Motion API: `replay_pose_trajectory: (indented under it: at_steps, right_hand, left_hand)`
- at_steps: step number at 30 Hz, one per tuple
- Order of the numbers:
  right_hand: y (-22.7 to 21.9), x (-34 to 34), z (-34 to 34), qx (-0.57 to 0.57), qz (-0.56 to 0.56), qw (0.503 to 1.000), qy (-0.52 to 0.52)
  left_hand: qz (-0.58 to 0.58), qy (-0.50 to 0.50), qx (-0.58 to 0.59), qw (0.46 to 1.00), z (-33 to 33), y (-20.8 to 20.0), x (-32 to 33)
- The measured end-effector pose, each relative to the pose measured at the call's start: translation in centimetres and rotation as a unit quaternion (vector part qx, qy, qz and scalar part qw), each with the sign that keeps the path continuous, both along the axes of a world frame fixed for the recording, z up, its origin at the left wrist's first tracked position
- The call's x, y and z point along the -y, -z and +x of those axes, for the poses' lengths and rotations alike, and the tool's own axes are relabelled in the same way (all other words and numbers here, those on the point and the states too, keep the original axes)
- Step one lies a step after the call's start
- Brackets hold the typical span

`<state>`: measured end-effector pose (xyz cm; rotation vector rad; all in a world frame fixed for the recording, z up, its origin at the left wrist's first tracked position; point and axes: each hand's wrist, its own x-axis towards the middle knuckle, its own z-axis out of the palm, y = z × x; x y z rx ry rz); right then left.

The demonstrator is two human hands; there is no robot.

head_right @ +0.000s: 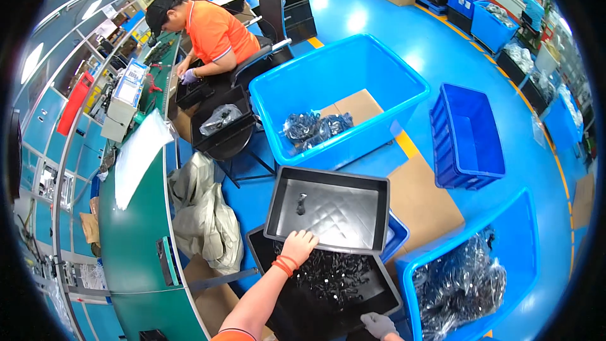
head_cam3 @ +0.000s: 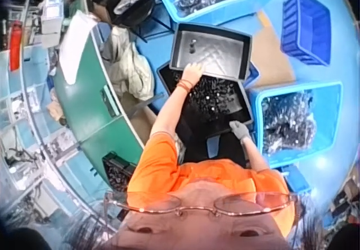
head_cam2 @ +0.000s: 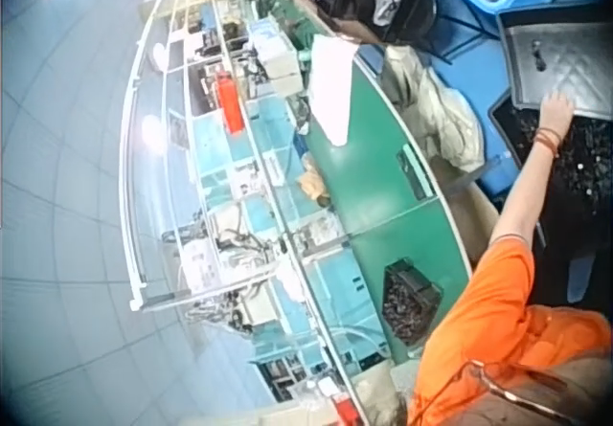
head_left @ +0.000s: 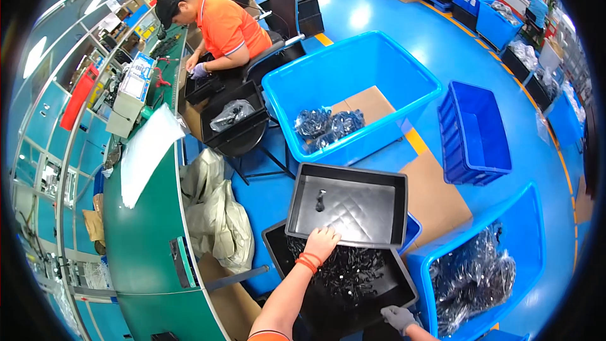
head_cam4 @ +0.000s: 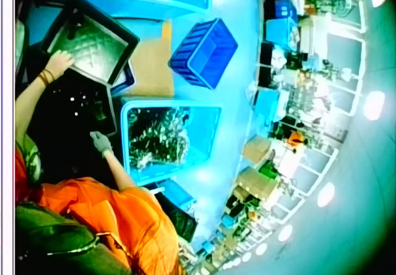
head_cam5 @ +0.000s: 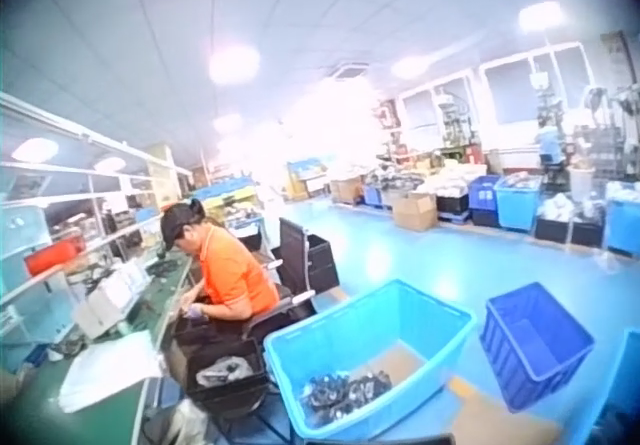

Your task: Testing and sorting power cables using a universal cable tester.

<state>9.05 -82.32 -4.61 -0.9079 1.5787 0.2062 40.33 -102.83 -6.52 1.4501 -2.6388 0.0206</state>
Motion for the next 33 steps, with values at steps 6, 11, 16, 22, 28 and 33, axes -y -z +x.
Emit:
replay_pose_trajectory:
  at_steps: [6,11,16,22,28,33]
  right_hand:
    - [3.1,2.1,0.9,0.002,-0.067,0.995,-0.074]
    - [8.5,5.6,4.8,-0.005,-0.243,0.97,-0.022]
    - [20.1,9.9,7.5,-0.152,-0.279,0.945,-0.075]
    - [30.9,14.6,6.5,-0.217,-0.261,0.932,-0.125]
    - [31.4,18.0,4.5,-0.142,-0.209,0.967,-0.042]
    - [31.4,19.6,4.0,-0.08,-0.168,0.982,0.011]
  left_hand:
    - [0.086,-0.072,0.053,0.992,0.9,0.4,-0.1]
    - [-0.07,-0.222,-0.188,0.954,2.6,0.8,-4.0]
    - [0.054,-0.511,-0.24,0.824,5.9,11.6,-9.2]
    - [0.215,-0.434,-0.082,0.871,10.4,26.4,-6.8]
    - [0.317,-0.393,0.007,0.863,13.0,34.2,-3.3]
    - [0.408,-0.399,-0.06,0.819,13.0,33.1,-3.6]
